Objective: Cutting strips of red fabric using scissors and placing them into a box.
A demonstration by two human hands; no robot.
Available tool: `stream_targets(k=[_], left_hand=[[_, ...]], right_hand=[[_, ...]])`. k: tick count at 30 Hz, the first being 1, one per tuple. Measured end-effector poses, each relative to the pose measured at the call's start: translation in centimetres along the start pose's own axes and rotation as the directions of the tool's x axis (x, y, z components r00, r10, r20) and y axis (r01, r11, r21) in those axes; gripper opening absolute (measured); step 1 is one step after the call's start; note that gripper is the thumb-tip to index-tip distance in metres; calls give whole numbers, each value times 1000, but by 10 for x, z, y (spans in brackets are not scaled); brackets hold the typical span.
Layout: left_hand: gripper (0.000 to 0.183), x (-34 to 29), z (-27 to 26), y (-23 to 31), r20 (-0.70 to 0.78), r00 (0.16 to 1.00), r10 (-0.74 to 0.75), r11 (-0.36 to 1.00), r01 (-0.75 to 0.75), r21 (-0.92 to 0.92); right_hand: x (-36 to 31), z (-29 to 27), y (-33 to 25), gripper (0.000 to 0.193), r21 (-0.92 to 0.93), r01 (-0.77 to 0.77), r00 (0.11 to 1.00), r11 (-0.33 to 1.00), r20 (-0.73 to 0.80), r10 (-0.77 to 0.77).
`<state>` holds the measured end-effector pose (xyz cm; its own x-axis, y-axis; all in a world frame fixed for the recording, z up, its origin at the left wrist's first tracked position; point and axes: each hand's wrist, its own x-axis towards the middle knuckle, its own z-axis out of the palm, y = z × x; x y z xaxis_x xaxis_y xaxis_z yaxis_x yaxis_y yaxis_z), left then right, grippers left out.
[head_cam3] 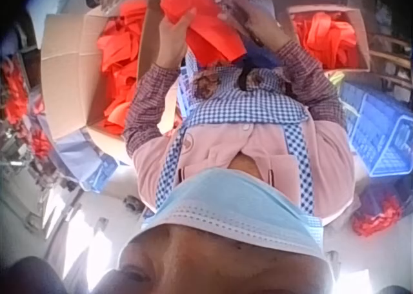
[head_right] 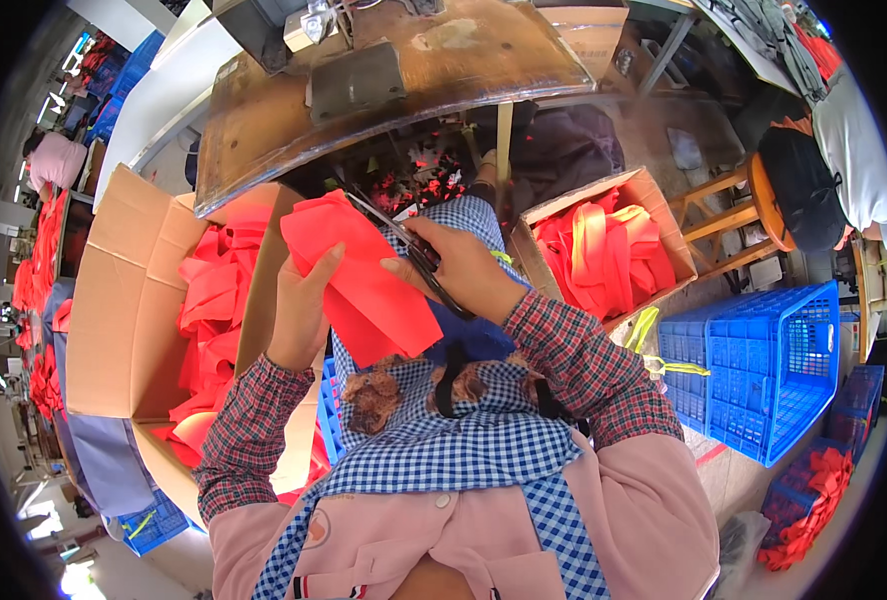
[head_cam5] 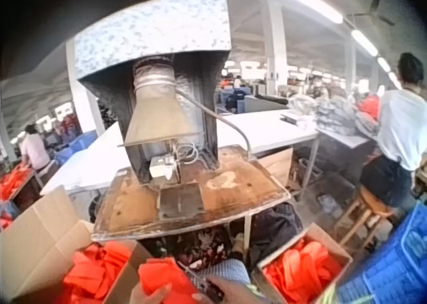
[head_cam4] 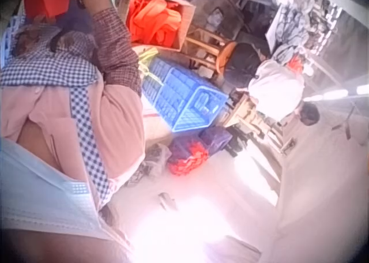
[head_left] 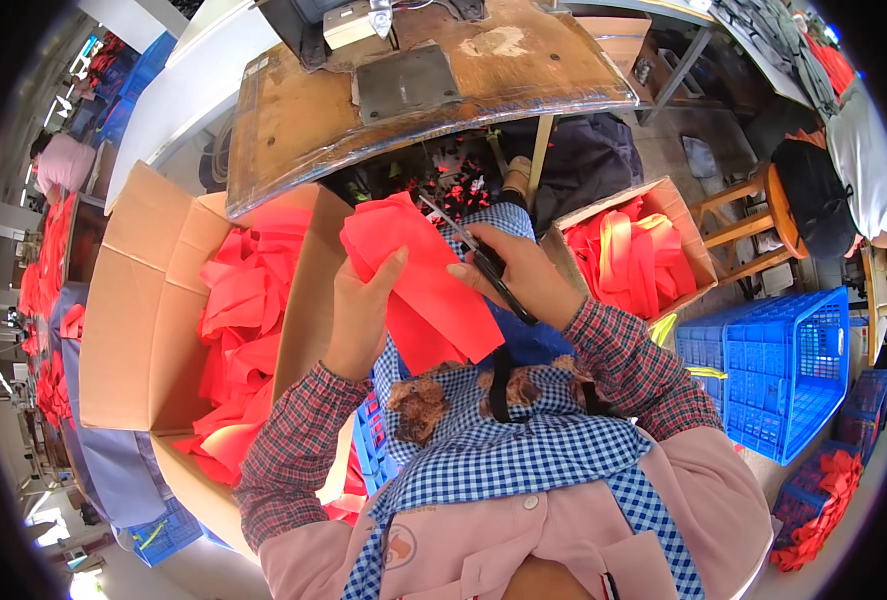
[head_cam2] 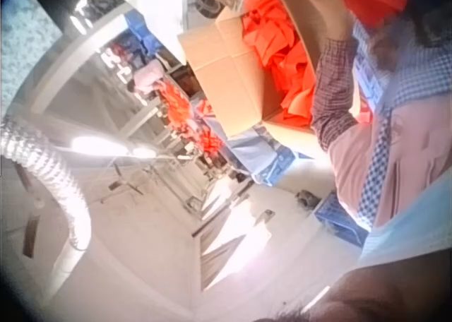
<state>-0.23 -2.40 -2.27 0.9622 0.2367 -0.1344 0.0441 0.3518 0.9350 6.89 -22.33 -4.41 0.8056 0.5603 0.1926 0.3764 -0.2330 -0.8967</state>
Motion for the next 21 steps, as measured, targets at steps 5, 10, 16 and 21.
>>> stream_targets(k=[5, 10, 16, 21], left_hand=[[26, -2, 3, -1, 46, 995, -84, 996, 85, -4], [27, -5, 6, -3, 65, 991, -116, 993, 118, -23], [27, -7, 11, 0, 74, 989, -131, 990, 134, -39], [27, -7, 11, 0, 81, 987, -138, 989, 141, -34]], right_hand=[[2, -7, 0, 51, -59, 29, 999, 998, 41, -26], [5, -10, -2, 50, -66, 12, 996, 998, 84, -6], [5, -11, -1, 49, -25, -13, 995, 1000, 100, 15], [4, -18, -6, 47, 60, -80, 981, 995, 180, 68]])
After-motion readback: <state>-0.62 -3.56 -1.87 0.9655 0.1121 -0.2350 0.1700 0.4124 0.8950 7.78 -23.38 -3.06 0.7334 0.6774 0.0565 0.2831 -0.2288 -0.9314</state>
